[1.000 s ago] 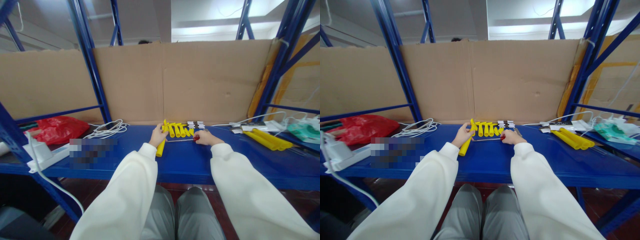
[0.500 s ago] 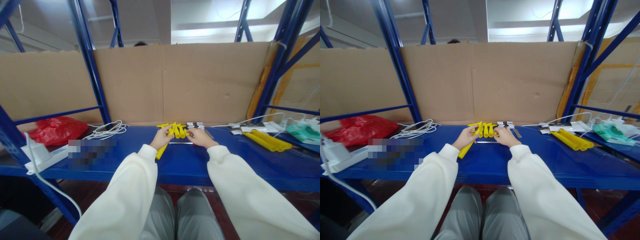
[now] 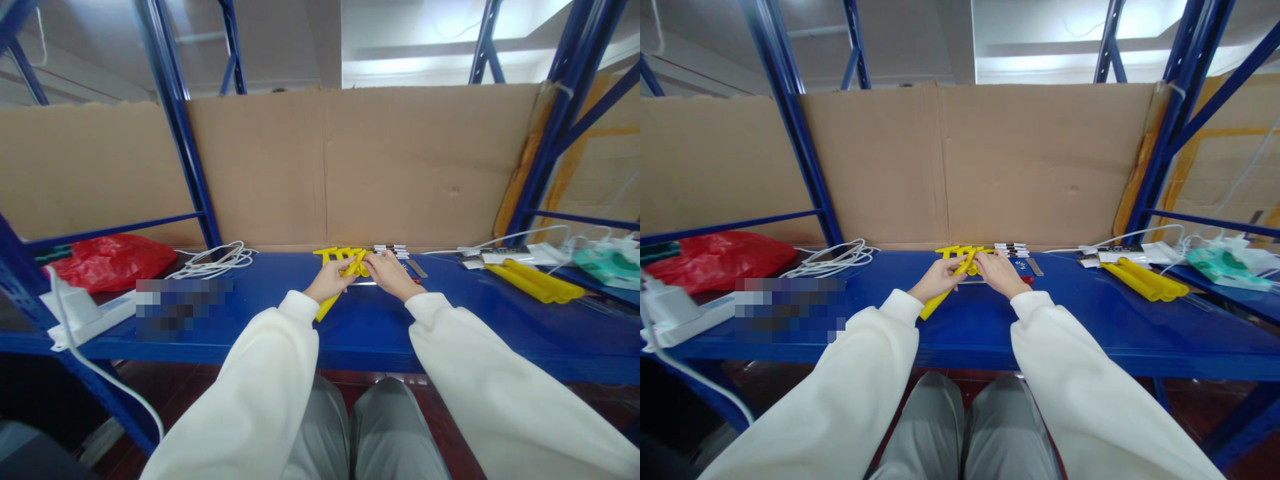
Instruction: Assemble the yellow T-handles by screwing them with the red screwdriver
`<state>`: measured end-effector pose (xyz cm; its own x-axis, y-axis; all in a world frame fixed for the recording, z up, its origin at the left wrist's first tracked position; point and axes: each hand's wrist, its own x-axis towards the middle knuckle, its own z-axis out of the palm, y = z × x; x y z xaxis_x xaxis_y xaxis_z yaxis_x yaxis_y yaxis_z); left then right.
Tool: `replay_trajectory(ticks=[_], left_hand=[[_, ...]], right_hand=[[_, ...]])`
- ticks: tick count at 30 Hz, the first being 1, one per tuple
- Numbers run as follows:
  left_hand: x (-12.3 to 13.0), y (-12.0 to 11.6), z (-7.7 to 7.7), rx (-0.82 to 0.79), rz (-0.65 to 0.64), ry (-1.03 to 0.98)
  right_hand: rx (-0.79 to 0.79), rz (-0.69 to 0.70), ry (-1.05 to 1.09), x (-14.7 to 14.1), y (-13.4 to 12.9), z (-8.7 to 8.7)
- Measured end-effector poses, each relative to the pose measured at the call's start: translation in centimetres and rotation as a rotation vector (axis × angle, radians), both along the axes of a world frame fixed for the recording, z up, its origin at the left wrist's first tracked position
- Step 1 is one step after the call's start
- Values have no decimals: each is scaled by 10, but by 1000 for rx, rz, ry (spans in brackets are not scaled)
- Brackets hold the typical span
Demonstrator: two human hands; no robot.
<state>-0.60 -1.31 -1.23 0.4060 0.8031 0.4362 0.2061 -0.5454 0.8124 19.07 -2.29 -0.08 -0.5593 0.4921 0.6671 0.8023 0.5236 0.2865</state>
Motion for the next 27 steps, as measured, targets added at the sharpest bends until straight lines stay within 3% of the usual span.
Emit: replay_trajectory(ticks=[11, 27], left_hand=[[2, -5, 5, -11, -20, 52], [1, -9, 4, -82, -111, -64]], right_hand=[[71, 39, 54, 2, 0, -2], [-53, 48, 175, -1, -3, -4]])
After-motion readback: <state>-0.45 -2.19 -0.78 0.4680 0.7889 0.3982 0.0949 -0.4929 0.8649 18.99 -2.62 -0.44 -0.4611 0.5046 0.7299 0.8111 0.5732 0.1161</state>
